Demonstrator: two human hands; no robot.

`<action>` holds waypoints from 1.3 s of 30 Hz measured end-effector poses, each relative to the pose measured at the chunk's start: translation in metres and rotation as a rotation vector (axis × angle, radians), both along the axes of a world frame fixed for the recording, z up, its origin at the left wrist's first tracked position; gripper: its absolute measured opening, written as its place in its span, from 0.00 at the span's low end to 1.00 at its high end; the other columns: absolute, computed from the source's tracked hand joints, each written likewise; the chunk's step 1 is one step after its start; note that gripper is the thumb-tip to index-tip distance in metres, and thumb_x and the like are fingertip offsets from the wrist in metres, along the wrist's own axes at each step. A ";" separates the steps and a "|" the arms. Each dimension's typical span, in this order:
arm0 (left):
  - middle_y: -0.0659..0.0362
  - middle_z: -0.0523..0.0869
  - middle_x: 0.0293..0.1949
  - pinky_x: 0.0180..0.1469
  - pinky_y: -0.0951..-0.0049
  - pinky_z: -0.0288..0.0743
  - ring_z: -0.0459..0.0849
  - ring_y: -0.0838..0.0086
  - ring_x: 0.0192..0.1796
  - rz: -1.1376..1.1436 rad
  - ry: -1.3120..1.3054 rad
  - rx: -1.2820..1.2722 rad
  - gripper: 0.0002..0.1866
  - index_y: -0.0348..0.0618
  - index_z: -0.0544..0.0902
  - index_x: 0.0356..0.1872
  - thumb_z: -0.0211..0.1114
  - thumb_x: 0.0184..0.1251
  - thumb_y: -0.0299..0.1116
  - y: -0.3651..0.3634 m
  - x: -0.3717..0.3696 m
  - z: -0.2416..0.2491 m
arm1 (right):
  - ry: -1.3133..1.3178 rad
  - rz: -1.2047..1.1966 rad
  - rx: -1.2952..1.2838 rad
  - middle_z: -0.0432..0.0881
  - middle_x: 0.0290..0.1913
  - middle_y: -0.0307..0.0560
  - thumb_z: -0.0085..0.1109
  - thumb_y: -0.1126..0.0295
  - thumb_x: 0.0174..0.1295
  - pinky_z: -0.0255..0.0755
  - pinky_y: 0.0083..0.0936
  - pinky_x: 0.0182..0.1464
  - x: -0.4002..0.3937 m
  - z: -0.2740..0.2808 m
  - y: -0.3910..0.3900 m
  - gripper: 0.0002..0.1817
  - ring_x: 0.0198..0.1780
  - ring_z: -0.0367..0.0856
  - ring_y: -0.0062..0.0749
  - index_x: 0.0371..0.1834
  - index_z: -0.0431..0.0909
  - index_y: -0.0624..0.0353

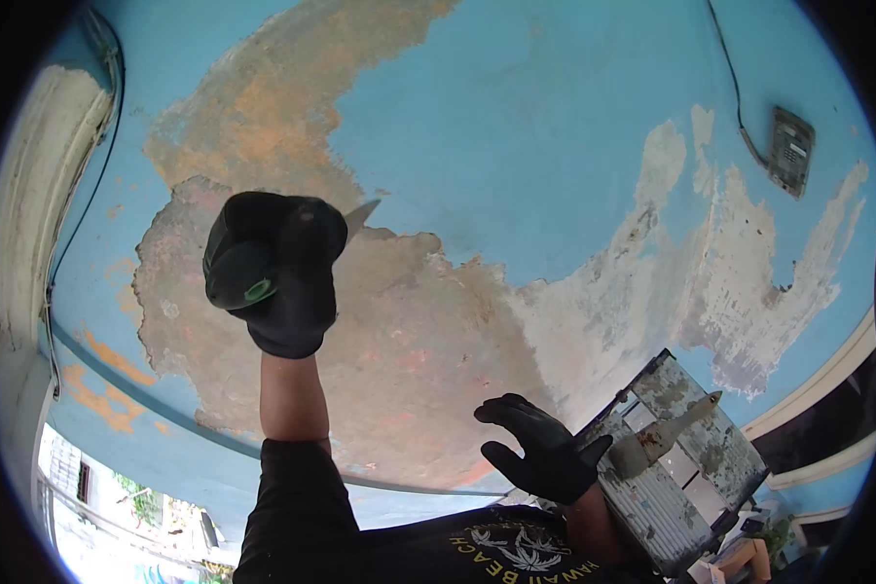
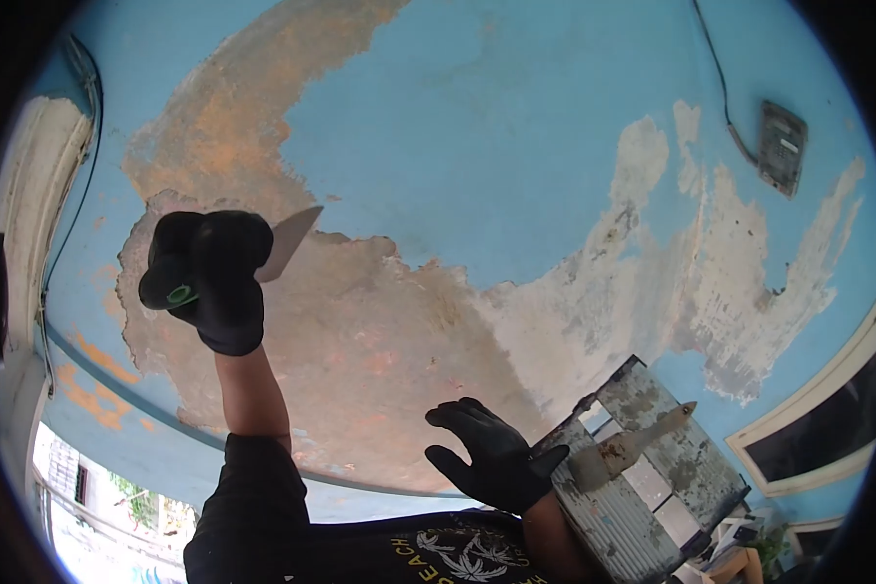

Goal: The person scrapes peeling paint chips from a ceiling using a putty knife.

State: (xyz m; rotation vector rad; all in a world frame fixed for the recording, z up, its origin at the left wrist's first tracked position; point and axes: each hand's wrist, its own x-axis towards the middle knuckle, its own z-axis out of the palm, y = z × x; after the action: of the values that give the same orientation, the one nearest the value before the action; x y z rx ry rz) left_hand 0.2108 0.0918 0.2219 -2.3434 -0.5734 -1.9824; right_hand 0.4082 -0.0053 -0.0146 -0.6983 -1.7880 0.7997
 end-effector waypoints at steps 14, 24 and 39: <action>0.63 0.83 0.30 0.37 0.75 0.74 0.80 0.79 0.32 0.251 -0.001 -0.151 0.05 0.41 0.80 0.29 0.69 0.63 0.24 0.030 -0.005 -0.024 | 0.077 0.016 -0.020 0.82 0.54 0.57 0.69 0.73 0.57 0.76 0.39 0.58 -0.001 0.000 -0.001 0.21 0.58 0.80 0.53 0.55 0.78 0.62; 0.65 0.82 0.27 0.34 0.77 0.75 0.83 0.75 0.31 0.198 0.109 0.024 0.04 0.41 0.80 0.39 0.66 0.66 0.26 0.030 0.002 -0.005 | 0.057 0.025 -0.047 0.82 0.54 0.58 0.69 0.72 0.58 0.75 0.40 0.59 0.000 0.003 0.001 0.21 0.60 0.79 0.53 0.55 0.78 0.62; 0.58 0.82 0.28 0.37 0.74 0.76 0.84 0.71 0.32 -0.159 0.150 0.079 0.02 0.38 0.83 0.32 0.67 0.64 0.24 -0.001 0.013 0.018 | 0.045 -0.011 -0.006 0.83 0.54 0.57 0.69 0.71 0.57 0.76 0.41 0.59 0.002 0.001 0.003 0.22 0.59 0.80 0.53 0.55 0.78 0.61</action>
State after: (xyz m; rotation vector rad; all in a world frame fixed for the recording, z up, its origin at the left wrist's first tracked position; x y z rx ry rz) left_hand 0.2233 0.0904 0.2396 -2.5320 -0.3048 -1.8268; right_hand 0.4100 -0.0026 -0.0132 -0.6878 -1.7407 0.8076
